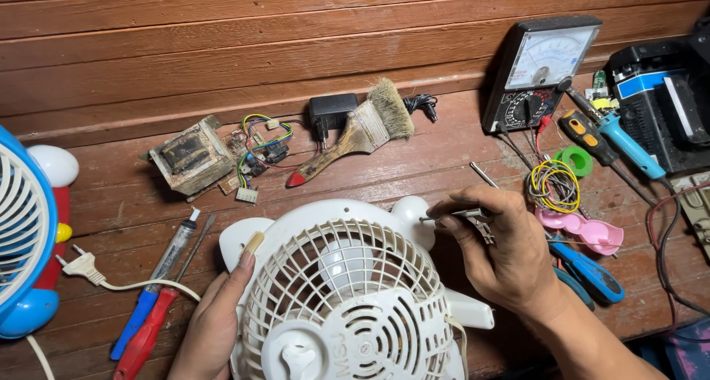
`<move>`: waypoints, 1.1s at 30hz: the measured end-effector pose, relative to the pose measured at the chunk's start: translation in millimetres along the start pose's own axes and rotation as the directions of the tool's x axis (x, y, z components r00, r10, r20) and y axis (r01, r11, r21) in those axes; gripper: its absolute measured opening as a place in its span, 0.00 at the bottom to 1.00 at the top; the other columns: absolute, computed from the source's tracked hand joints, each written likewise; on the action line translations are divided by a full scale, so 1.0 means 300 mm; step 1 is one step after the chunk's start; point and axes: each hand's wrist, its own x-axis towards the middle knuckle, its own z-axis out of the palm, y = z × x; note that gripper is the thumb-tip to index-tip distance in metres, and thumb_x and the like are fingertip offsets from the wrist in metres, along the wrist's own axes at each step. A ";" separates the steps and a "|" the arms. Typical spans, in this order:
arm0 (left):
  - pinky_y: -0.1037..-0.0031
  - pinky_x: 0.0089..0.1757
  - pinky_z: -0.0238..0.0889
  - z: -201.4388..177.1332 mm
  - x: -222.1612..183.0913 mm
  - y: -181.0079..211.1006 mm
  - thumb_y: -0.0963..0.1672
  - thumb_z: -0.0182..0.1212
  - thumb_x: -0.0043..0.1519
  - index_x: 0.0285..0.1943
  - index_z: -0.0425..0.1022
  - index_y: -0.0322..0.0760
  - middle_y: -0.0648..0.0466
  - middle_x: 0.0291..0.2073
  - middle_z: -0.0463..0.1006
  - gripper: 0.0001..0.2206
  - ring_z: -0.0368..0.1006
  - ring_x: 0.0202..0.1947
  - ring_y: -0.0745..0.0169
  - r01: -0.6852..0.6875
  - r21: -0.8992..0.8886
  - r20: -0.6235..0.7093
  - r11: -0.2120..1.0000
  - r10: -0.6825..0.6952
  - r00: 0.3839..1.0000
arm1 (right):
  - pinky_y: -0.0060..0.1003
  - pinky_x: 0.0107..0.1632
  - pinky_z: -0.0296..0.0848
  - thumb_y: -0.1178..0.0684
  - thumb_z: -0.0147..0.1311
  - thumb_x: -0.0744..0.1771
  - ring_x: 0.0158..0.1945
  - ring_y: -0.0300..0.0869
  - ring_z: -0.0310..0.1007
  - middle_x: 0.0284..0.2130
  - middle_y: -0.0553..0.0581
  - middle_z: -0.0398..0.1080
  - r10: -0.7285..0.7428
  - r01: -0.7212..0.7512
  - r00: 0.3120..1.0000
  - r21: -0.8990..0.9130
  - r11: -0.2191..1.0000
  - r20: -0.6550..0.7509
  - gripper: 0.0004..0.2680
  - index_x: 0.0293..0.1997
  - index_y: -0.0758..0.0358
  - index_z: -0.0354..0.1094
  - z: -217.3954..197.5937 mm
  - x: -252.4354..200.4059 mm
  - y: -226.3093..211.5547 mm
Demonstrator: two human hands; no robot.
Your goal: Cleaning a plastic fan housing using a brush and a small screwdriver to remove dust and debris.
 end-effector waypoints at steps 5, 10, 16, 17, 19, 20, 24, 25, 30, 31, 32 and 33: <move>0.68 0.61 0.62 0.000 0.002 -0.002 0.47 0.48 0.65 0.72 0.71 0.37 0.47 0.63 0.79 0.25 0.73 0.62 0.57 0.000 -0.003 -0.002 1.000 0.000 1.000 | 0.36 0.49 0.72 0.60 0.56 0.68 0.42 0.42 0.76 0.38 0.52 0.72 -0.021 0.021 1.000 -0.003 1.000 -0.004 0.11 0.53 0.55 0.60 0.006 0.005 0.015; 0.68 0.61 0.62 -0.009 0.020 -0.019 0.46 0.48 0.65 0.72 0.71 0.37 0.47 0.63 0.79 0.25 0.73 0.62 0.57 0.000 -0.006 -0.004 1.000 0.000 1.000 | 0.36 0.49 0.73 0.60 0.56 0.68 0.42 0.42 0.76 0.38 0.53 0.72 -0.044 0.044 0.999 -0.006 0.999 -0.008 0.12 0.54 0.55 0.59 0.007 0.011 0.014; 0.68 0.60 0.62 -0.008 0.019 -0.013 0.46 0.48 0.65 0.72 0.71 0.37 0.47 0.63 0.79 0.25 0.73 0.62 0.57 -0.001 -0.008 -0.005 1.000 0.001 1.000 | 0.37 0.49 0.73 0.61 0.56 0.68 0.42 0.42 0.77 0.38 0.53 0.71 -0.069 0.069 0.997 -0.011 0.998 -0.015 0.13 0.55 0.54 0.58 0.008 0.020 0.021; 0.68 0.60 0.62 -0.013 0.030 -0.022 0.46 0.48 0.65 0.72 0.71 0.37 0.47 0.63 0.79 0.25 0.73 0.62 0.57 -0.001 -0.007 -0.005 1.000 0.000 1.000 | 0.37 0.49 0.73 0.61 0.56 0.68 0.42 0.42 0.77 0.38 0.53 0.71 -0.072 0.072 0.997 -0.012 0.997 -0.017 0.13 0.55 0.54 0.58 0.009 0.023 0.020; 0.68 0.60 0.62 -0.016 0.038 -0.031 0.46 0.48 0.65 0.72 0.71 0.37 0.47 0.63 0.79 0.25 0.73 0.62 0.57 0.000 -0.006 -0.005 1.000 0.000 1.000 | 0.37 0.49 0.73 0.61 0.56 0.68 0.42 0.42 0.77 0.38 0.53 0.71 -0.080 0.079 0.997 -0.013 0.997 -0.020 0.13 0.55 0.54 0.58 0.011 0.026 0.020; 0.68 0.60 0.62 -0.015 0.036 -0.029 0.46 0.48 0.65 0.72 0.72 0.37 0.47 0.62 0.79 0.25 0.73 0.62 0.57 0.000 -0.006 -0.005 1.000 0.000 1.000 | 0.37 0.49 0.73 0.61 0.56 0.68 0.42 0.42 0.77 0.38 0.53 0.71 -0.084 0.083 0.996 -0.014 0.996 -0.022 0.13 0.56 0.54 0.58 0.013 0.026 0.023; 0.67 0.60 0.62 -0.015 0.034 -0.027 0.46 0.48 0.65 0.72 0.72 0.37 0.47 0.62 0.79 0.25 0.73 0.61 0.57 -0.002 -0.007 -0.006 1.000 0.002 1.000 | 0.37 0.49 0.74 0.62 0.56 0.68 0.42 0.43 0.77 0.38 0.53 0.71 -0.101 0.101 0.994 -0.017 0.995 -0.027 0.14 0.56 0.54 0.57 0.031 0.036 0.032; 0.67 0.60 0.62 -0.015 0.034 -0.029 0.46 0.48 0.65 0.72 0.72 0.37 0.47 0.62 0.79 0.25 0.73 0.61 0.57 -0.002 -0.005 -0.006 1.000 0.002 1.000 | 0.37 0.49 0.74 0.62 0.56 0.68 0.42 0.43 0.77 0.38 0.53 0.71 -0.104 0.103 0.994 -0.017 0.995 -0.029 0.14 0.57 0.54 0.57 0.035 0.030 0.053; 0.67 0.60 0.62 -0.021 0.045 -0.031 0.46 0.48 0.65 0.71 0.72 0.37 0.46 0.62 0.80 0.24 0.73 0.61 0.56 -0.003 -0.002 -0.008 1.000 0.003 1.000 | 0.37 0.49 0.74 0.62 0.56 0.68 0.42 0.43 0.77 0.38 0.53 0.71 -0.122 0.121 0.992 -0.020 0.992 -0.038 0.15 0.58 0.53 0.56 0.041 0.010 0.129; 0.67 0.60 0.62 -0.020 0.039 -0.021 0.46 0.48 0.65 0.71 0.72 0.37 0.46 0.62 0.80 0.24 0.73 0.61 0.56 -0.001 -0.001 -0.009 1.000 0.001 1.000 | 0.37 0.49 0.74 0.62 0.56 0.68 0.42 0.43 0.77 0.38 0.53 0.70 -0.124 0.124 0.991 -0.020 0.992 -0.039 0.15 0.58 0.53 0.56 0.035 0.025 0.102; 0.67 0.60 0.62 -0.017 0.033 -0.012 0.46 0.48 0.65 0.71 0.72 0.37 0.46 0.62 0.80 0.24 0.73 0.61 0.56 0.000 0.000 -0.009 1.000 0.000 1.000 | 0.37 0.49 0.74 0.62 0.56 0.68 0.42 0.43 0.78 0.38 0.53 0.70 -0.127 0.126 0.991 -0.020 0.992 -0.040 0.16 0.58 0.53 0.55 0.028 0.040 0.075; 0.67 0.60 0.62 -0.014 0.028 -0.002 0.46 0.48 0.65 0.71 0.72 0.36 0.46 0.62 0.80 0.24 0.73 0.61 0.56 0.002 0.001 -0.009 1.000 -0.002 1.000 | 0.37 0.49 0.74 0.62 0.56 0.68 0.42 0.43 0.78 0.38 0.53 0.70 -0.129 0.129 0.991 -0.022 0.991 -0.041 0.16 0.58 0.53 0.55 0.020 0.054 0.048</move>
